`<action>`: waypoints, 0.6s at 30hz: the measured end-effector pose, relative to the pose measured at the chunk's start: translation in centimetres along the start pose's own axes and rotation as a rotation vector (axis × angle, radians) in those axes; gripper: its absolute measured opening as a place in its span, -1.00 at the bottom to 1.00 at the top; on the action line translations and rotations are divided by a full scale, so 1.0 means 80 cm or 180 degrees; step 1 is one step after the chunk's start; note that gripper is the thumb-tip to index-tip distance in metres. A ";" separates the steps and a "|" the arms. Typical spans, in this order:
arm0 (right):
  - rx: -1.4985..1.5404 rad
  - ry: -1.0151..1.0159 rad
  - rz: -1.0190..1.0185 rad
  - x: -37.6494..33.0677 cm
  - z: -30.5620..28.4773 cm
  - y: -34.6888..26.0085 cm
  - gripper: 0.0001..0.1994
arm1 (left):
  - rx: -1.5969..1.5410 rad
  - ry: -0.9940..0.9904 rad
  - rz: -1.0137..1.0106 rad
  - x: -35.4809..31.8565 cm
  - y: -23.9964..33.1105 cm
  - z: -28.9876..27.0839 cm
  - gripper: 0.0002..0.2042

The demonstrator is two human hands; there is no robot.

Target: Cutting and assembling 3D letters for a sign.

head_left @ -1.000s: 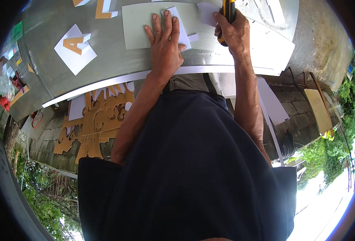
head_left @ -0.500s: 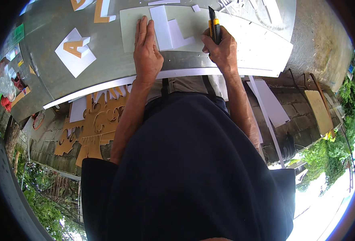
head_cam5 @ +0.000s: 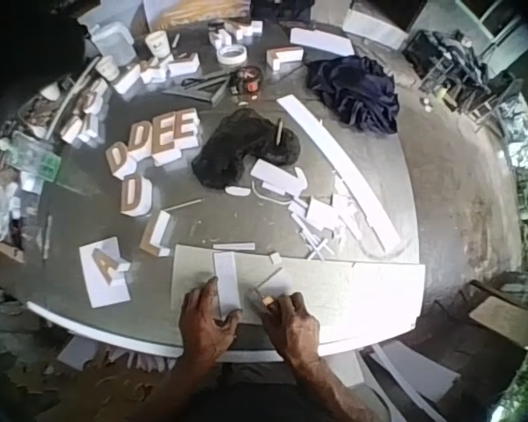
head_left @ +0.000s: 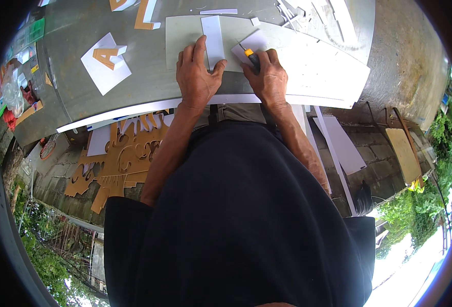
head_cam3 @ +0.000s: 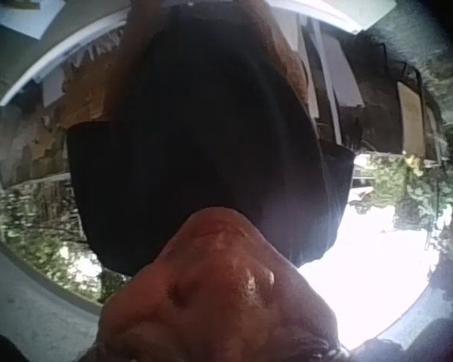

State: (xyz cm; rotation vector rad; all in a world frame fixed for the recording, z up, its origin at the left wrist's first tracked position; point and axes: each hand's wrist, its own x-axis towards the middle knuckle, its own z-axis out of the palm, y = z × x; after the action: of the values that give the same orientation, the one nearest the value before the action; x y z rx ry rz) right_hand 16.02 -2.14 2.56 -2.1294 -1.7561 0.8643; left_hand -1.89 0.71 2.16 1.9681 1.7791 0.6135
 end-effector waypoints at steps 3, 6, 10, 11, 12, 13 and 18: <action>0.0363 0.0073 0.0177 -0.002 -0.003 0.001 -0.66 | -0.0143 0.0063 -0.0213 0.001 -0.006 0.008 -0.44; 0.0797 0.0283 0.0230 0.000 -0.018 0.009 -0.69 | -0.0568 -0.0253 -0.0440 -0.006 -0.011 0.005 -0.51; 0.0675 0.0652 0.0182 0.016 -0.043 0.035 -0.64 | -0.0796 -0.0655 -0.0271 -0.021 0.002 0.004 -0.58; 0.0662 0.0625 0.0133 0.024 -0.046 0.042 -0.61 | -0.0499 -0.0496 0.0155 -0.022 0.008 0.004 -0.56; 0.0449 0.0537 -0.0048 0.029 -0.049 0.047 -0.57 | -0.0214 -0.0348 0.0597 -0.020 0.013 0.005 -0.54; 0.0446 0.0558 -0.0057 0.031 -0.047 0.050 -0.57 | -0.0218 -0.0333 0.0614 -0.017 0.016 0.005 -0.54; -0.0100 0.0337 -0.0382 0.035 -0.037 0.054 -0.59 | 0.0618 0.0024 0.0079 0.003 0.009 0.007 -0.29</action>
State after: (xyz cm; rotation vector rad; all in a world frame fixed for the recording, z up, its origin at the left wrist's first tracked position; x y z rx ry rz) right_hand 21.50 0.00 1.79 -2.0250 -1.8329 0.6851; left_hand -0.94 0.87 2.11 2.1195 1.8836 0.4718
